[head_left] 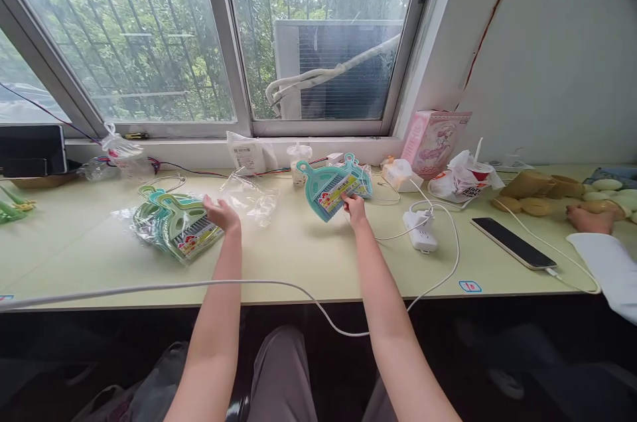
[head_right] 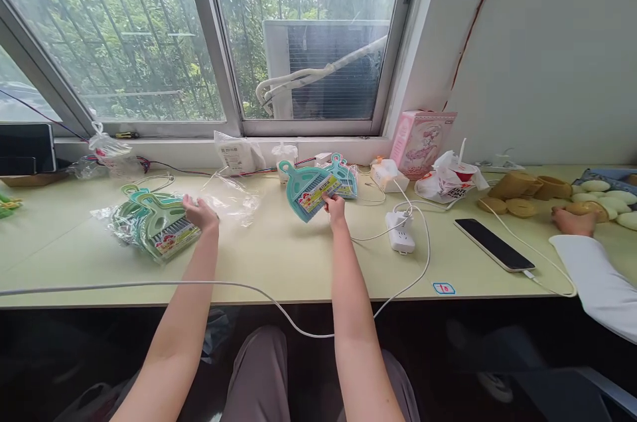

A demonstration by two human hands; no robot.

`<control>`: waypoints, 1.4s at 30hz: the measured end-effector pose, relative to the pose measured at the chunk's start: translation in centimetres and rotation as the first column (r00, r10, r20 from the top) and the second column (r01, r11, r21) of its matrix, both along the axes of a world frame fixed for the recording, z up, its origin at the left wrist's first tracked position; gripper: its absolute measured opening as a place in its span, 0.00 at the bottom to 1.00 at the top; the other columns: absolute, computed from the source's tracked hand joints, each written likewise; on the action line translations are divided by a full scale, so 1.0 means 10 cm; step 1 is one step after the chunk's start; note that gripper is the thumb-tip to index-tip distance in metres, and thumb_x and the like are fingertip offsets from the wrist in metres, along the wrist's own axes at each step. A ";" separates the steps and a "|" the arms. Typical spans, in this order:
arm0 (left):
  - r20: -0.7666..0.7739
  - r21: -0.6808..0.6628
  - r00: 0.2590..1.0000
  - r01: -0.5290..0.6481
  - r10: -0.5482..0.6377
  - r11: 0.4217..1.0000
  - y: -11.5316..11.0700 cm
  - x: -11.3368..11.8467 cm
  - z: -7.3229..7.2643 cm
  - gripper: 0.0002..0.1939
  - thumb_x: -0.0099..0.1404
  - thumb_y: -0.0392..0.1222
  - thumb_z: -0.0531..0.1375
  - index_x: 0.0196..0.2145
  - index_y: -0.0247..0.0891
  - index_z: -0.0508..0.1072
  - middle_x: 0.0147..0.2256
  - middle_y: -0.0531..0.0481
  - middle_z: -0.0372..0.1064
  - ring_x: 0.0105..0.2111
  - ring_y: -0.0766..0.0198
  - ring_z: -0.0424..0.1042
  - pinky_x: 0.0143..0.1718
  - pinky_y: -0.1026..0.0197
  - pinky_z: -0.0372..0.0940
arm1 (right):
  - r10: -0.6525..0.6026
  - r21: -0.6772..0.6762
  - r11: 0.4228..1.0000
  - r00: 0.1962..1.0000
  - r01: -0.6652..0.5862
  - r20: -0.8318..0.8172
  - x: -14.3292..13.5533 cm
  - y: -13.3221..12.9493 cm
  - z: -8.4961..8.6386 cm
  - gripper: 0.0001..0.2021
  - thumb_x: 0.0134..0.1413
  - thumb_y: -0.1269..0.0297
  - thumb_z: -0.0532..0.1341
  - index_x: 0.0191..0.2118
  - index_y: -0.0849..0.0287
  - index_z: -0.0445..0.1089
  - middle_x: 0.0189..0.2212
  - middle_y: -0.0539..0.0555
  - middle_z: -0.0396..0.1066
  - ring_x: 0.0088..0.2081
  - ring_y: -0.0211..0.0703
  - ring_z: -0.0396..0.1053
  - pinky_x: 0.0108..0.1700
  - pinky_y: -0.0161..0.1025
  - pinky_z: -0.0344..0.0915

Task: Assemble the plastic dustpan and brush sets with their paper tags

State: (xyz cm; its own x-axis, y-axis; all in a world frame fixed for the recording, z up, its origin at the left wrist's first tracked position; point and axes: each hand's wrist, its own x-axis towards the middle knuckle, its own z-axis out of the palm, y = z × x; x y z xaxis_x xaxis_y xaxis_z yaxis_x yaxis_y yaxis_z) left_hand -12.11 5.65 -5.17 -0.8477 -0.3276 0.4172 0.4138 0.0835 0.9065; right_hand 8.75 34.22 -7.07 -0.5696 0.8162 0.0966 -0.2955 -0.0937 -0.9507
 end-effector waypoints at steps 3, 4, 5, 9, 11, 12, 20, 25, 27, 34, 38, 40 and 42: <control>-0.216 -0.148 0.974 -0.100 0.066 0.984 0.10 0.32 0.09 0.29 0.68 0.42 0.52 0.64 0.37 0.52 0.69 0.38 0.37 0.70 0.51 0.32 0.68 0.40 0.33 | 0.092 0.000 0.996 0.996 -0.092 -0.020 -0.03 -0.07 0.01 0.18 0.32 0.54 0.71 0.23 0.59 0.64 0.19 0.46 0.61 0.19 0.29 0.47 0.21 0.34 0.42; -0.250 -0.207 0.968 -0.016 -0.037 0.978 0.18 0.45 0.10 0.28 0.69 0.44 0.51 0.64 0.39 0.53 0.69 0.40 0.37 0.70 0.52 0.30 0.68 0.39 0.32 | 0.126 0.013 0.992 0.992 -0.126 -0.025 -0.04 -0.11 0.01 0.18 0.32 0.54 0.71 0.24 0.59 0.66 0.21 0.47 0.63 0.19 0.28 0.47 0.21 0.34 0.43; -0.246 -0.258 0.955 0.099 -0.164 0.961 0.29 0.58 0.10 0.27 0.70 0.47 0.51 0.64 0.41 0.56 0.69 0.42 0.41 0.70 0.51 0.32 0.68 0.40 0.34 | 0.166 0.031 0.986 0.986 -0.165 -0.029 -0.05 -0.14 0.01 0.18 0.32 0.54 0.71 0.26 0.59 0.67 0.23 0.48 0.65 0.19 0.28 0.47 0.21 0.34 0.43; 0.048 -0.257 0.750 0.648 -0.660 0.717 0.76 0.98 -0.08 0.33 0.69 0.55 0.53 0.67 0.45 0.49 0.65 0.43 0.53 0.67 0.49 0.48 0.66 0.46 0.47 | 0.326 0.102 0.941 0.945 -0.323 -0.014 -0.07 -0.25 0.01 0.18 0.35 0.54 0.71 0.30 0.60 0.71 0.31 0.51 0.71 0.20 0.27 0.47 0.22 0.34 0.44; 0.090 -0.214 0.704 0.704 -0.704 0.677 0.91 1.06 -0.19 0.39 0.68 0.53 0.55 0.69 0.48 0.39 0.68 0.45 0.46 0.68 0.52 0.46 0.66 0.49 0.47 | 0.365 0.120 0.925 0.931 -0.362 -0.001 -0.07 -0.27 0.00 0.18 0.37 0.54 0.70 0.31 0.61 0.71 0.33 0.51 0.71 0.20 0.26 0.47 0.22 0.33 0.45; 0.077 -0.197 0.713 0.696 -0.697 0.691 0.95 1.07 -0.24 0.40 0.68 0.52 0.55 0.69 0.50 0.36 0.69 0.46 0.42 0.68 0.53 0.46 0.66 0.50 0.47 | 0.380 0.120 0.918 0.925 -0.378 0.008 -0.07 -0.27 0.00 0.18 0.38 0.54 0.70 0.32 0.61 0.71 0.33 0.51 0.71 0.20 0.26 0.48 0.22 0.33 0.46; -0.141 -0.235 0.899 0.376 -0.414 0.896 0.77 1.02 -0.15 0.33 0.72 0.53 0.46 0.69 0.46 0.39 0.59 0.39 0.61 0.55 0.52 0.67 0.53 0.52 0.62 | -0.416 0.348 0.897 0.790 0.274 0.451 0.01 -0.14 0.02 0.20 0.55 0.72 0.55 0.54 0.62 0.62 0.49 0.63 0.66 0.36 0.42 0.71 0.36 0.37 0.64; -0.209 -0.318 0.912 0.278 -0.353 0.907 0.72 1.01 -0.11 0.35 0.72 0.52 0.45 0.69 0.39 0.36 0.48 0.39 0.69 0.36 0.56 0.73 0.40 0.55 0.65 | -0.755 0.724 0.602 0.534 0.336 0.380 0.18 -0.12 0.04 0.26 0.55 0.78 0.50 0.59 0.57 0.59 0.53 0.63 0.61 0.44 0.48 0.70 0.40 0.39 0.64; -0.248 -0.337 0.896 0.277 -0.368 0.900 0.72 1.05 -0.13 0.32 0.72 0.54 0.46 0.68 0.39 0.44 0.49 0.38 0.68 0.40 0.54 0.72 0.41 0.54 0.65 | -0.731 0.794 0.538 0.627 0.285 0.270 0.16 -0.24 0.09 0.19 0.59 0.74 0.50 0.53 0.56 0.66 0.49 0.61 0.63 0.45 0.48 0.69 0.42 0.40 0.65; -0.403 -0.501 0.735 0.322 -0.546 0.803 0.73 1.26 -0.21 0.22 0.72 0.50 0.48 0.59 0.43 0.64 0.53 0.39 0.64 0.50 0.56 0.68 0.42 0.59 0.67 | -0.039 0.844 0.535 0.997 -0.035 0.066 -0.27 -1.00 0.05 0.19 0.57 0.63 0.57 0.54 0.56 0.65 0.53 0.59 0.64 0.51 0.45 0.66 0.41 0.37 0.71; -0.378 -0.562 0.656 0.398 -0.653 0.725 0.76 1.26 -0.18 0.21 0.71 0.50 0.51 0.58 0.45 0.67 0.53 0.42 0.65 0.49 0.57 0.70 0.42 0.60 0.68 | 0.029 0.719 0.691 0.997 -0.070 0.069 -0.31 -1.03 0.01 0.19 0.50 0.60 0.62 0.49 0.58 0.69 0.48 0.58 0.68 0.47 0.46 0.69 0.39 0.38 0.73; -0.354 -0.524 0.646 0.462 -0.676 0.715 0.79 1.19 -0.15 0.22 0.70 0.52 0.52 0.57 0.44 0.69 0.52 0.42 0.66 0.50 0.56 0.69 0.46 0.58 0.67 | 0.091 0.631 0.769 0.995 -0.101 0.048 -0.25 -0.93 0.07 0.20 0.46 0.56 0.66 0.46 0.57 0.72 0.46 0.57 0.71 0.44 0.46 0.72 0.41 0.40 0.73; -0.345 -0.376 0.710 0.495 -0.614 0.784 0.78 1.05 -0.10 0.22 0.69 0.55 0.53 0.55 0.42 0.71 0.49 0.42 0.68 0.50 0.55 0.69 0.48 0.56 0.65 | 0.178 0.527 0.835 0.984 -0.157 0.011 -0.17 -0.82 0.16 0.22 0.43 0.52 0.68 0.44 0.57 0.73 0.45 0.56 0.73 0.42 0.47 0.74 0.43 0.42 0.73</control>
